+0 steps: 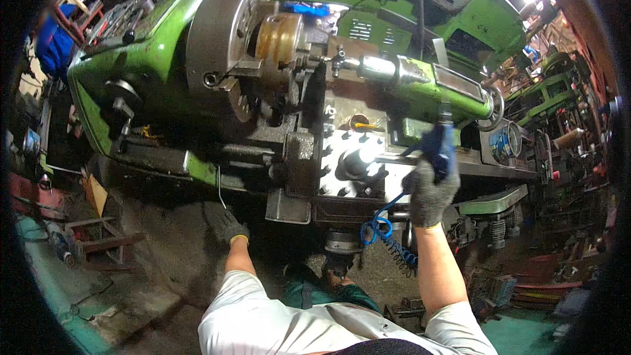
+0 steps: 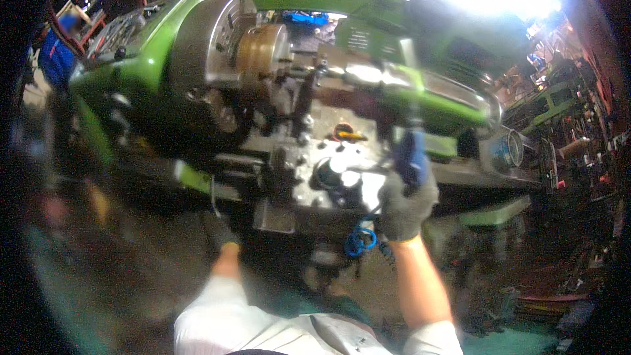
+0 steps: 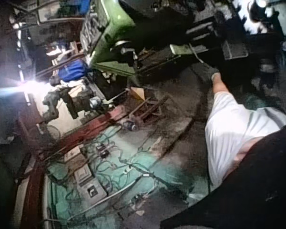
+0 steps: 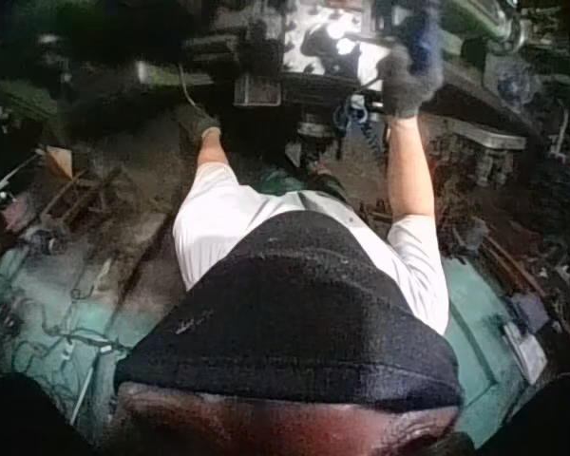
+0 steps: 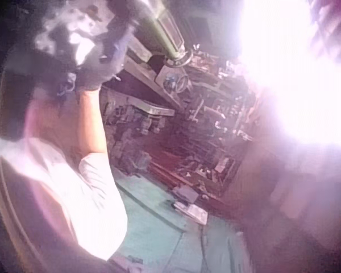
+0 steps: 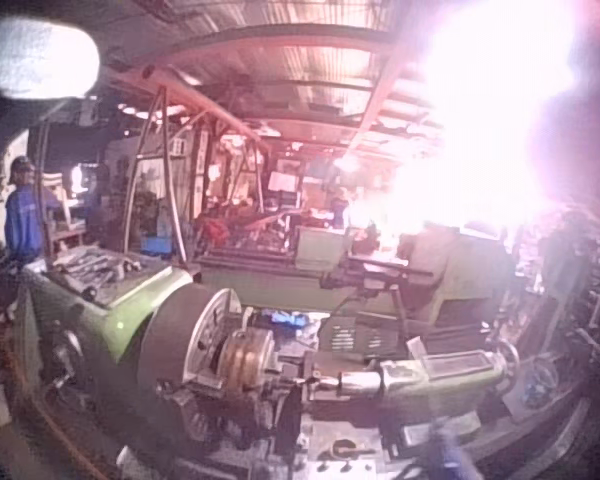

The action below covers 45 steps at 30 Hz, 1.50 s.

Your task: The person operates a green industrial lathe in a workshop, using a caliper to measure a rotating metal workpiece. They adjust the tool post and machine controls while wearing gloves, performing repetitive machining and measurement cycles.

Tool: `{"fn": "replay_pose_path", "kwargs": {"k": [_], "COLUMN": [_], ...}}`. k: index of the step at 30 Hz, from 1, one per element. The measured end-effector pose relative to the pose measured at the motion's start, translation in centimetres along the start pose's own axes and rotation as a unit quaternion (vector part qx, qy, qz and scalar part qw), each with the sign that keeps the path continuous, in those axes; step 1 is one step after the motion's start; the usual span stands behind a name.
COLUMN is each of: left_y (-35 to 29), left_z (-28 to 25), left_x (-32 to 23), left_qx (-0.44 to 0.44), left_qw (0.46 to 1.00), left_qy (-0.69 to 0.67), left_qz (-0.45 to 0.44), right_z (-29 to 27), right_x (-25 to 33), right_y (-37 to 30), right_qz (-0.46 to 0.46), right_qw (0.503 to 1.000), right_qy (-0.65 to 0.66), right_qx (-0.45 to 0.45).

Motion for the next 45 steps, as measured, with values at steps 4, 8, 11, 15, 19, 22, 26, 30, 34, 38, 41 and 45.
{"fn": "replay_pose_path", "kwargs": {"k": [4,8,11,15,19,22,26,30,34,38,41,45], "left_y": [-3.7,-3.4,-3.8,-6.9,-12.2,-14.9,-15.4,-14.8,-15.4,-15.3,-15.1,-15.3], "left_z": [-11.7,-11.5,-18.9,-33.6,-46.2,-49.0,-48.8,-47.7,-48.0,-48.0,-47.4,-47.6], "left_x": [-0.7,0.0,-3.9,-11.7,-19.8,-25.5,-27.8,-27.1,-27.6,-27.7,-27.4,-27.6], "left_qx": [0.048,-0.044,-0.134,-0.245,-0.314,-0.34,-0.3,-0.322,-0.313,-0.302,-0.313,-0.315], "left_qw": [0.995,0.983,0.911,0.816,0.735,0.732,0.766,0.758,0.765,0.774,0.775,0.775], "left_qy": [-0.083,-0.177,-0.385,-0.484,-0.465,-0.361,-0.346,-0.366,-0.372,-0.368,-0.359,-0.354], "left_qz": [-0.037,-0.024,0.064,0.2,0.381,0.467,0.45,0.433,0.423,0.418,0.414,0.417], "right_z": [-3.4,-8.7,-12.1,-12.4,-6.1,3.4,12.0,14.4,16.2,16.1,16.5,16.2], "right_x": [0.6,-4.0,-5.8,-8.4,-10.1,-8.9,-7.9,-5.7,-7.5,-7.9,-7.5,-8.2], "right_y": [1.8,5.6,7.7,13.0,19.0,18.5,15.3,13.8,14.3,13.7,13.8,14.2], "right_qz": [0.064,0.137,0.199,0.243,0.159,0.098,0.146,0.024,-0.093,-0.14,-0.114,-0.118], "right_qw": [0.958,0.921,0.911,0.919,0.951,0.934,0.888,0.892,0.903,0.904,0.897,0.898], "right_qy": [0.263,0.362,0.36,0.297,0.157,0.081,-0.018,-0.052,-0.095,-0.11,-0.118,-0.13], "right_qx": [-0.096,0.052,0.041,0.093,0.212,0.335,0.437,0.449,0.409,0.389,0.411,0.403]}}
Point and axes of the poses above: each hand's wrist, its own y-axis towards the middle knuckle, its own z-axis out of the palm, x = y × z, the point moved 6 cm from there along y, towards the middle knuckle, and after that the axes turned 1 degree about -z, right-handed, at the moved point
